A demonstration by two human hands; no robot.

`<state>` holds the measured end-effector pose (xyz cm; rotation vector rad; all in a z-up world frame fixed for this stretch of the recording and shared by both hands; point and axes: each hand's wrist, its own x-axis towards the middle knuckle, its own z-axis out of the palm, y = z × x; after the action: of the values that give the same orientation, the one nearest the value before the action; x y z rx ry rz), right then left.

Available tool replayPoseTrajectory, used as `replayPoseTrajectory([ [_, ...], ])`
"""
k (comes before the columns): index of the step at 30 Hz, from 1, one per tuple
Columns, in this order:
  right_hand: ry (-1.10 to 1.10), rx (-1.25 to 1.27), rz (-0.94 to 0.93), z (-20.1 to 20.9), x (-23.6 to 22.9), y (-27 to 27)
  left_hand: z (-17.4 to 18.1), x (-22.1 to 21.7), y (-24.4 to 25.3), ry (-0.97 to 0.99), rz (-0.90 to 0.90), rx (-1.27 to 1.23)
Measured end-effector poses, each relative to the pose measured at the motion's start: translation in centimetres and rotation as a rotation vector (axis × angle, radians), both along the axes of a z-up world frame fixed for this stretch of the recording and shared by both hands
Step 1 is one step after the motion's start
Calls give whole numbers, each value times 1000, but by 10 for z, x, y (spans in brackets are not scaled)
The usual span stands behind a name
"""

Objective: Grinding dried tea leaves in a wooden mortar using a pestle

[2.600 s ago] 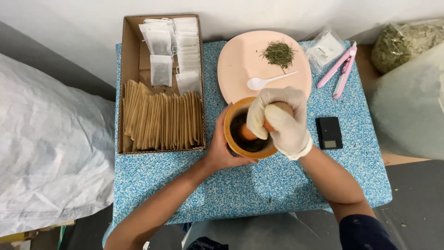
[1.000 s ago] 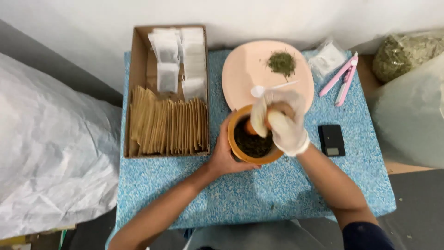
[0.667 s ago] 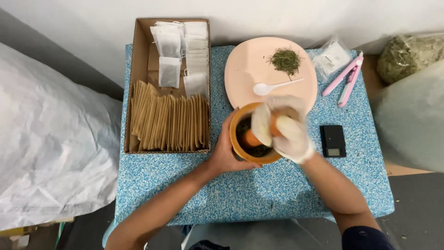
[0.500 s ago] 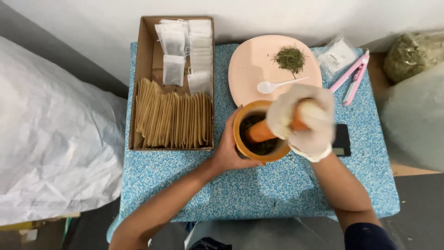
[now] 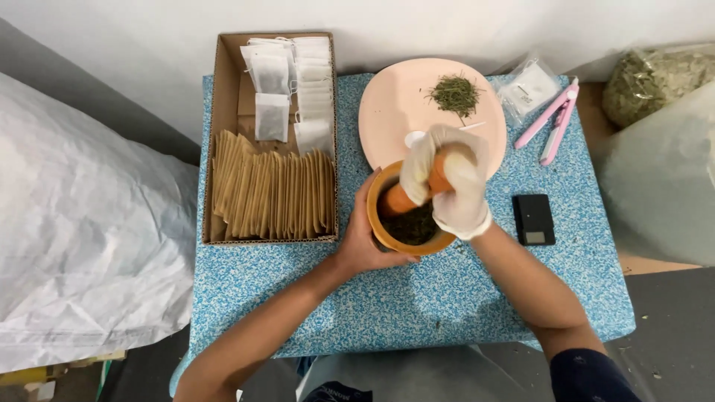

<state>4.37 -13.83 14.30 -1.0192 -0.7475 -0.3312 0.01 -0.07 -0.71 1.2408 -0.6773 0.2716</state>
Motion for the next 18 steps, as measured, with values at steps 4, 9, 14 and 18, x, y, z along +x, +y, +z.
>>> replayPoseTrajectory([
  [4,-2,-27,2,20,-7,-20,7,2,-4,-19,-3,4],
  [9,90,-311,-31,31,-13,-11,7,0,-2,4,-19,-2],
  [14,-84,-607,-51,68,-25,-43,11,3,-4,-24,-10,-16],
  [18,-64,-788,-163,59,-28,-33,9,2,-1,-10,-30,-6],
])
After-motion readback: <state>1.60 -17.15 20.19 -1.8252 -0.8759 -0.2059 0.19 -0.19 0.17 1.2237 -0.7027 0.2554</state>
